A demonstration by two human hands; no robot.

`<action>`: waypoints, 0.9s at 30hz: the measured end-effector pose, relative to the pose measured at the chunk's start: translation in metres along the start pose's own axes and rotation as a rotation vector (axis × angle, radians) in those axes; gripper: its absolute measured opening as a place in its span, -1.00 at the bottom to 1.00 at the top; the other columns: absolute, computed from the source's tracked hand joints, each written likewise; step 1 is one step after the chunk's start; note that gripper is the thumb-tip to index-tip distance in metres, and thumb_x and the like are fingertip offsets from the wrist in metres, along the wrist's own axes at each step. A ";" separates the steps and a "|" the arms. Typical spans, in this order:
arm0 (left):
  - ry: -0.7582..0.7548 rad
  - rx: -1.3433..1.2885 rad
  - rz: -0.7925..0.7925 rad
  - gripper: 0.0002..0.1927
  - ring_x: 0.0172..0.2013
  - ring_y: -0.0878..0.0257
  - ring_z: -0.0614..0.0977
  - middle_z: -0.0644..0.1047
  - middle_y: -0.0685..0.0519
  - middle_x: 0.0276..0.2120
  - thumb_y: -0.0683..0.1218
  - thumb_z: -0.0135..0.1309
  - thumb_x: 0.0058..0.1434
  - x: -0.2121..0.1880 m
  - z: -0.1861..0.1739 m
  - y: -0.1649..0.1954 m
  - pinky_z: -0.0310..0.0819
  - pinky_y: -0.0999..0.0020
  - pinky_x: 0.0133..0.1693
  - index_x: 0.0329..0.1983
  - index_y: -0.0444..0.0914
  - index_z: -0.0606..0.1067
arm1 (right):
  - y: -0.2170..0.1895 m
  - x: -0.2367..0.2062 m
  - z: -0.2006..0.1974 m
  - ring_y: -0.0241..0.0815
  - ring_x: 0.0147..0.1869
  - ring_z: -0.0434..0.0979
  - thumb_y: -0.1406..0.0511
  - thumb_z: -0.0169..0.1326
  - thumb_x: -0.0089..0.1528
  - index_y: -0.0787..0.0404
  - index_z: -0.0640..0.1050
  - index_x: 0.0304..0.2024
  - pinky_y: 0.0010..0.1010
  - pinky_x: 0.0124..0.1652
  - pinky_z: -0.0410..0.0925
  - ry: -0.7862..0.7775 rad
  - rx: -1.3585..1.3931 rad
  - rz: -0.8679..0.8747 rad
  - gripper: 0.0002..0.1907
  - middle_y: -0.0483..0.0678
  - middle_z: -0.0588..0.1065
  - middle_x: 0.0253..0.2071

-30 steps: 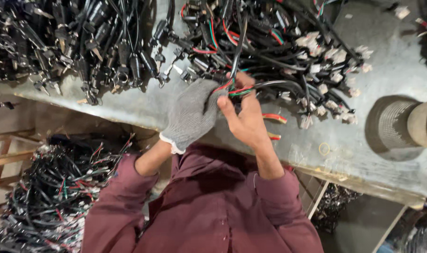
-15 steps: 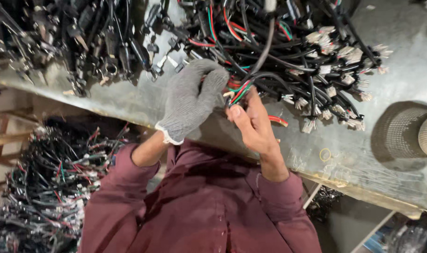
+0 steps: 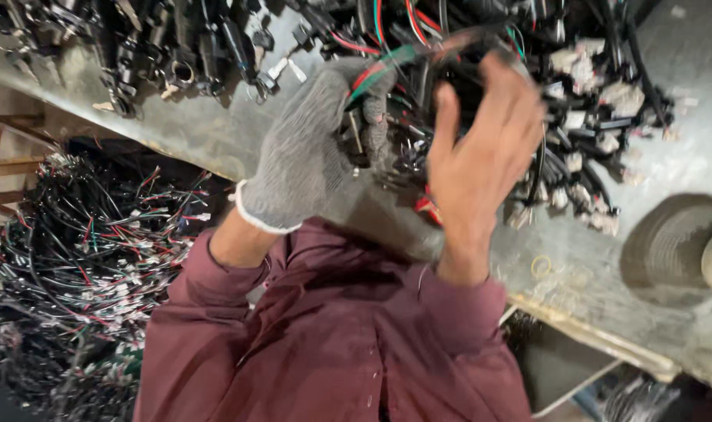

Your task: The person picks up black cable assemblies with colored inner wires from a workbench and uses red-handled pliers to strip insulation from the wire ends, working through the cables one at a time and setting them back on the bench.

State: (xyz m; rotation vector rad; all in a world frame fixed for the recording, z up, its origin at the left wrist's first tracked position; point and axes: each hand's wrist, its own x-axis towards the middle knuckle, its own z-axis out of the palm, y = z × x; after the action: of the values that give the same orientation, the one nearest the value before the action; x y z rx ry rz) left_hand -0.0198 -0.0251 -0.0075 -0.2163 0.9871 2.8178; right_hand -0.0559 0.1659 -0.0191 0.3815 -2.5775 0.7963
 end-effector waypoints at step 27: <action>0.083 1.332 -0.175 -0.86 -0.36 0.20 0.59 0.58 0.06 -0.33 -0.18 0.09 0.19 -0.032 -0.077 -0.052 0.47 0.25 -0.31 -0.18 -0.24 0.54 | -0.062 -0.105 -0.012 0.19 -0.52 0.48 0.27 0.15 0.21 0.23 0.49 -0.33 -0.01 -0.54 0.27 -0.633 0.059 -0.050 -0.84 0.10 0.49 -0.56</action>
State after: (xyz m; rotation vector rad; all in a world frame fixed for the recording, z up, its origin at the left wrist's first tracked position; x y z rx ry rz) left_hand 0.0276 -0.0366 -0.0926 -0.2085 2.3728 1.4887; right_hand 0.0635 0.1378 -0.0291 0.8252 -3.1041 0.8352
